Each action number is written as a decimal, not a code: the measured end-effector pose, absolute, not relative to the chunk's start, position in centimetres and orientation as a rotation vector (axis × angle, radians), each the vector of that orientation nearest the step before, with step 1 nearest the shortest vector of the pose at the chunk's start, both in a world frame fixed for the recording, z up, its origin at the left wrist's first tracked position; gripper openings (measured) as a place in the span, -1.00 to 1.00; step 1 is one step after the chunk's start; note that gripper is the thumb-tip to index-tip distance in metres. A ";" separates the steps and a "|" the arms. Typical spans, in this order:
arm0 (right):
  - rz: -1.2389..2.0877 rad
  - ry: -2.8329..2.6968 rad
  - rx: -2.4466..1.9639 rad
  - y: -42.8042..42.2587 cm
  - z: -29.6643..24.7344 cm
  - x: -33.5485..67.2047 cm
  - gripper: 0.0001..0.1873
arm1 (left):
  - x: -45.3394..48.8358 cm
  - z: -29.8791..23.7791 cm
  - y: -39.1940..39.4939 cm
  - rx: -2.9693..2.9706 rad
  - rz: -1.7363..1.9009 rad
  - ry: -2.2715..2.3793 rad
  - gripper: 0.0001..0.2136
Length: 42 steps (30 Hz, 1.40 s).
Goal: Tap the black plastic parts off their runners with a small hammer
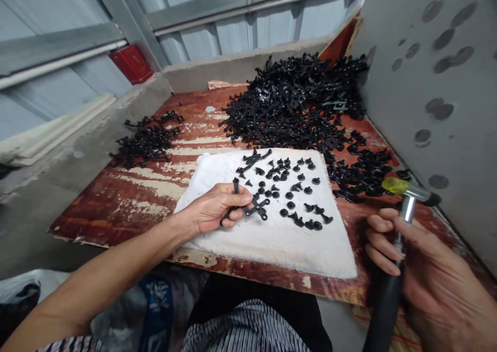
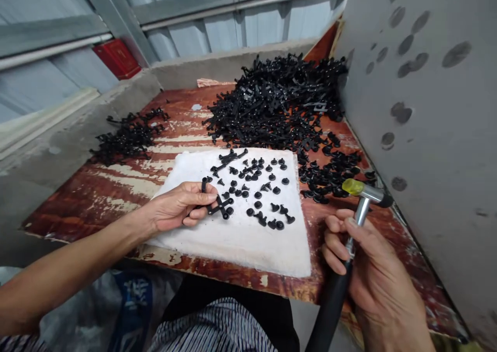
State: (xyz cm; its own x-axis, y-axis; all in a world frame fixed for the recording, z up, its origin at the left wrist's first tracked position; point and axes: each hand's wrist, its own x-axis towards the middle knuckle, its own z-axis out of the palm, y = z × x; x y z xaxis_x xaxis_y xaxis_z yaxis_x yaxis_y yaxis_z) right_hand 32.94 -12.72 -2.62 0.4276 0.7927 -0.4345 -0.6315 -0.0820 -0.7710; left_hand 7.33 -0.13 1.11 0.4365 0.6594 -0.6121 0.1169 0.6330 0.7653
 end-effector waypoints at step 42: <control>1.139 -0.294 -1.210 -12.7 -2.7 32.6 -0.65 | 6.5 0.1 0.0 0.884 0.382 1.127 -0.87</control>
State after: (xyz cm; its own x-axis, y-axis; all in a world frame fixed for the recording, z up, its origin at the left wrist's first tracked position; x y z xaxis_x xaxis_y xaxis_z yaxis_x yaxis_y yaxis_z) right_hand 32.59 -12.69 -2.74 0.4577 0.8096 -0.3675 -0.5307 -0.0828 -0.8435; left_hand 6.54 0.05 0.06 0.4129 0.6698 -0.6172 0.1566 0.6153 0.7726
